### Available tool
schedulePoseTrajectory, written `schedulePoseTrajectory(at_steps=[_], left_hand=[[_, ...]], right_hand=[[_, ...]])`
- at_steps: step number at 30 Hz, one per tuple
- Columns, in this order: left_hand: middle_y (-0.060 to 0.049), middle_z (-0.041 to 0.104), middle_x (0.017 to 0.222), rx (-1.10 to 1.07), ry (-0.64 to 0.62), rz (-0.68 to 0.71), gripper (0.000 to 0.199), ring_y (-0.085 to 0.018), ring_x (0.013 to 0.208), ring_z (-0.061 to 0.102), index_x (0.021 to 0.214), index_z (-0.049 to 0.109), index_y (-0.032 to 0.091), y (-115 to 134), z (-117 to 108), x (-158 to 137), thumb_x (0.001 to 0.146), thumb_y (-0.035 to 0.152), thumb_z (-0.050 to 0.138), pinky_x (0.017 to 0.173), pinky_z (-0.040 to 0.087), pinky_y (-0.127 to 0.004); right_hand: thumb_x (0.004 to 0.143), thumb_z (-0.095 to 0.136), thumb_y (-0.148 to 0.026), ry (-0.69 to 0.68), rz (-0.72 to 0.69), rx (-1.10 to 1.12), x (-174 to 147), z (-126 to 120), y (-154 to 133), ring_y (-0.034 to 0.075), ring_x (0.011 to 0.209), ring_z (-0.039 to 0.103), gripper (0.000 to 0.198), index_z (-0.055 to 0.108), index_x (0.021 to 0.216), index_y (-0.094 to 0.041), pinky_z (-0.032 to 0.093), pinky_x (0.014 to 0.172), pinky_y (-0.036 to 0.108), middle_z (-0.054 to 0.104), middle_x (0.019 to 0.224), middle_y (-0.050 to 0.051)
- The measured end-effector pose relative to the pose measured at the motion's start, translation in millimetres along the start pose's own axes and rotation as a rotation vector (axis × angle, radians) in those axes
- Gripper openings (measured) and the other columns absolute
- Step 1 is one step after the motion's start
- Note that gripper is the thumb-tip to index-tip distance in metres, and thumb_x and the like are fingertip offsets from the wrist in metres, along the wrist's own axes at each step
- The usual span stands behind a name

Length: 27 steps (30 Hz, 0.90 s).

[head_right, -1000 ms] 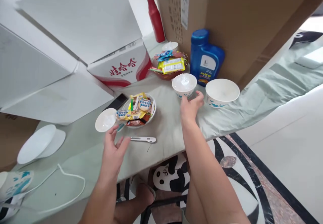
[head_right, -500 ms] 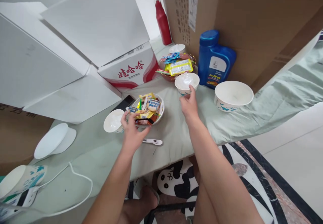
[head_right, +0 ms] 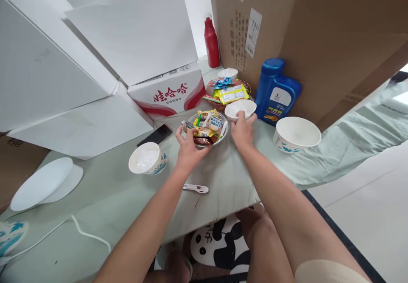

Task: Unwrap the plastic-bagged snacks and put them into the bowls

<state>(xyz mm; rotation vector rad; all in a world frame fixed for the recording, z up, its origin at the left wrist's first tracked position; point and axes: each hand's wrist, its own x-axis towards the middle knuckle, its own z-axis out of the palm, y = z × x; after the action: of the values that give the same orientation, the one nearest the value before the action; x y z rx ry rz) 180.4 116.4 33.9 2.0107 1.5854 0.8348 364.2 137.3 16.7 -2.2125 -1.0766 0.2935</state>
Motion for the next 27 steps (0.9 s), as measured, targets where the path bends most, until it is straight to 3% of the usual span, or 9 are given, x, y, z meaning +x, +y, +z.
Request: schedulePoseTrajectory(at_steps=[6,12,16,22,25,27], left_hand=[[-0.017,0.017,0.160,0.040,-0.015,-0.035,0.061,-0.034,0.120,0.065,0.124,0.052,0.024,3,3,9,0.071,0.030,0.080,0.100,0.054,-0.050],[-0.015,0.016,0.160,0.004,-0.046,-0.053,0.061,-0.029,0.103,0.070,0.124,0.053,0.025,4,3,13,0.070,0.030,0.081,0.096,0.056,-0.049],[-0.015,0.015,0.160,0.006,-0.053,-0.054,0.064,-0.033,0.115,0.066,0.125,0.053,0.025,3,2,16,0.069,0.030,0.083,0.100,0.054,-0.050],[-0.013,0.014,0.160,-0.030,-0.089,-0.051,0.063,-0.034,0.117,0.065,0.126,0.054,0.026,0,1,20,0.070,0.029,0.083,0.103,0.053,-0.051],[-0.014,0.019,0.156,-0.059,-0.038,0.002,0.062,-0.037,0.138,0.049,0.122,0.055,0.024,-1,7,23,0.067,0.022,0.083,0.114,0.043,-0.051],[-0.014,0.023,0.152,-0.076,0.005,0.023,0.061,-0.037,0.147,0.036,0.119,0.055,0.023,0,11,25,0.065,0.020,0.083,0.119,0.036,-0.051]], right_hand=[[0.092,0.059,-0.030,0.013,0.002,0.029,28,15,-6,0.023,0.087,0.064,0.033,0.053,0.124,-0.023,0.046,0.085,0.039,0.035,0.141,0.018],[0.082,0.071,-0.042,0.081,-0.025,0.272,75,38,-8,0.030,0.098,0.062,0.038,0.057,0.109,-0.021,0.044,0.094,0.050,0.039,0.133,0.018],[0.077,0.076,-0.033,0.080,-0.028,0.303,109,51,-19,0.033,0.108,0.060,0.040,0.058,0.110,-0.020,0.041,0.100,0.053,0.040,0.134,0.019],[0.076,0.063,-0.006,-0.072,-0.069,0.277,151,56,-43,0.030,0.129,0.053,0.074,0.042,0.146,-0.016,0.035,0.108,0.043,0.039,0.144,0.019],[0.067,0.062,0.001,-0.136,-0.113,0.375,146,49,-40,0.026,0.123,0.057,0.089,0.038,0.151,-0.019,0.041,0.103,0.039,0.050,0.137,0.013],[0.069,0.060,-0.004,-0.121,-0.037,0.527,122,38,-29,0.023,0.107,0.064,0.078,0.045,0.143,-0.021,0.049,0.091,0.039,0.058,0.121,0.008]])
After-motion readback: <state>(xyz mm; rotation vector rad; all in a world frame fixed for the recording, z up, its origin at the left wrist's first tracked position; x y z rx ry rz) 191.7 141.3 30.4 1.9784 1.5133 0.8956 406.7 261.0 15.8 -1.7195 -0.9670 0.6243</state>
